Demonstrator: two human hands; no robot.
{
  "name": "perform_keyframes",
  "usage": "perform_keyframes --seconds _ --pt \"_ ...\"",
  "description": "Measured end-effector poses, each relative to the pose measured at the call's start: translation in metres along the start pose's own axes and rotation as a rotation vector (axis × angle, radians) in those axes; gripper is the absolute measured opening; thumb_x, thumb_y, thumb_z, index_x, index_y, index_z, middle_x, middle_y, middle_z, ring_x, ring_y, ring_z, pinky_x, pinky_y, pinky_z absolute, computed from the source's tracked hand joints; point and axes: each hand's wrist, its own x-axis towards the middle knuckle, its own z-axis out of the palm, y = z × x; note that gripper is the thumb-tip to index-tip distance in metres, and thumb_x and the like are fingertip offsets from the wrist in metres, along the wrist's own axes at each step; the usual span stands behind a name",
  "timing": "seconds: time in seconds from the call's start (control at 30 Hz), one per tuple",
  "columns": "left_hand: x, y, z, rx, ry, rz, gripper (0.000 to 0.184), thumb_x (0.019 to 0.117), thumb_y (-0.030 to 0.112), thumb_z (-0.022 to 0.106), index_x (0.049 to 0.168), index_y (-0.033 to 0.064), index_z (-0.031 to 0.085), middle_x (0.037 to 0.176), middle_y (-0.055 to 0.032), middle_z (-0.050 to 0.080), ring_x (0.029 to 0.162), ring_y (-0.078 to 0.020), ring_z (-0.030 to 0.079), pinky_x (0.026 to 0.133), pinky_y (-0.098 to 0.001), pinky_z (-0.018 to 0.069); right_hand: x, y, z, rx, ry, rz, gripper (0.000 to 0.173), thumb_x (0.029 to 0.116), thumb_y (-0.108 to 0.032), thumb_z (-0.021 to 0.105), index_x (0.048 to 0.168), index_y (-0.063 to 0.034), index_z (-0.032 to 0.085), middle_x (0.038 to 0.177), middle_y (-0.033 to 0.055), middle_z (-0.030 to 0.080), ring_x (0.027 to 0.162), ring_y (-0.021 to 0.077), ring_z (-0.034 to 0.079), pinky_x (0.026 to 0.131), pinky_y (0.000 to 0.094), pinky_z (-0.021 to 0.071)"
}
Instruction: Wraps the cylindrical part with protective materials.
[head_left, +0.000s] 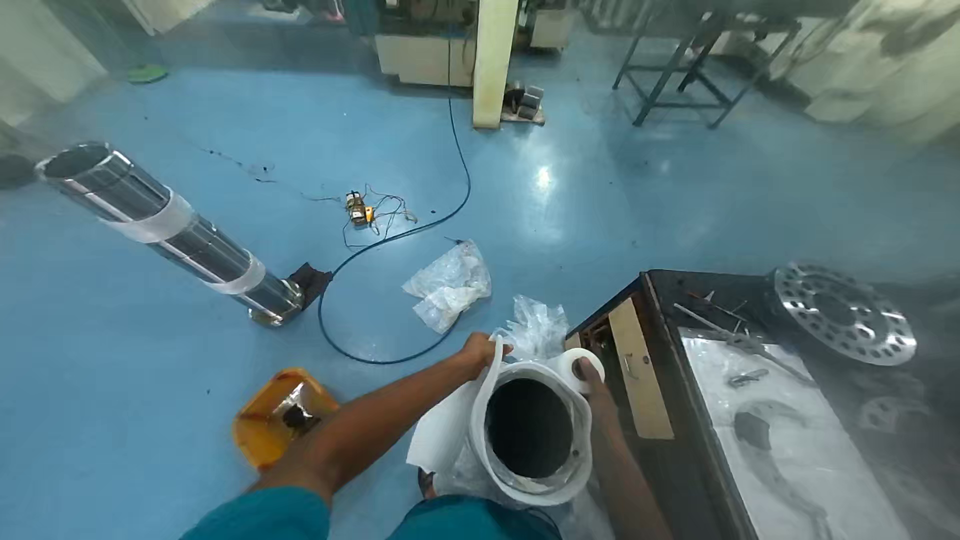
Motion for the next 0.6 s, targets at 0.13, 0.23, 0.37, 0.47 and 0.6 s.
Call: perform_keyframes --seconds 0.13,0.23,0.37,0.47,0.6 --pt "0.020 0.001 0.003 -0.341 0.120 -0.064 0.037 0.1014 0.026 0.065 0.121 -0.0057 0.059 0.100 -0.0130 0.060 0.081 -0.0180 0.055 0.077 -0.0360 0.0502 0.005 0.004 -0.001 0.020 -0.011 -0.009 0.048 0.1067 -0.038 0.051 0.142 -0.0042 0.052 0.121 0.0125 0.067 0.104 0.0143 0.067 0.089 0.0327 0.0565" --pt "0.056 0.023 -0.014 -0.274 0.318 0.077 0.047 0.1019 0.034 0.064 0.124 -0.0074 0.060 0.107 -0.0194 0.062 0.086 -0.0254 0.059 0.080 -0.0426 0.0518 0.004 0.007 -0.003 0.032 -0.032 -0.008 0.046 0.1072 -0.038 0.050 0.140 -0.0052 0.053 0.118 0.0114 0.067 0.102 0.0138 0.067 0.087 0.0324 0.0568" --pt "0.057 0.043 -0.037 0.426 0.257 0.310 0.074 0.0957 0.059 0.062 0.145 0.0050 0.052 0.139 -0.0274 0.057 0.131 -0.0464 0.053 0.107 -0.0711 0.0379 0.006 0.006 -0.004 0.060 -0.022 -0.011 0.045 0.1069 -0.038 0.051 0.135 -0.0038 0.057 0.116 0.0126 0.068 0.101 0.0156 0.068 0.086 0.0342 0.0571" --pt "0.029 0.015 -0.055 0.383 0.363 0.398 0.093 0.0917 0.051 0.072 0.160 0.0053 0.029 0.163 -0.0261 0.029 0.150 -0.0458 0.027 0.120 -0.0705 0.0189 0.006 0.007 -0.004 0.091 -0.032 -0.006 0.045 0.1067 -0.037 0.052 0.138 -0.0040 0.055 0.116 0.0131 0.068 0.100 0.0154 0.068 0.086 0.0335 0.0571" --pt "-0.052 -0.062 -0.072 0.046 0.497 0.211 0.049 0.1009 0.024 0.064 0.137 -0.0054 0.052 0.129 -0.0280 0.060 0.118 -0.0406 0.061 0.100 -0.0569 0.0500 0.006 0.005 -0.005 0.084 -0.027 -0.002 0.045 0.1055 -0.038 0.054 0.137 -0.0053 0.056 0.113 0.0120 0.068 0.096 0.0146 0.067 0.083 0.0333 0.0572"
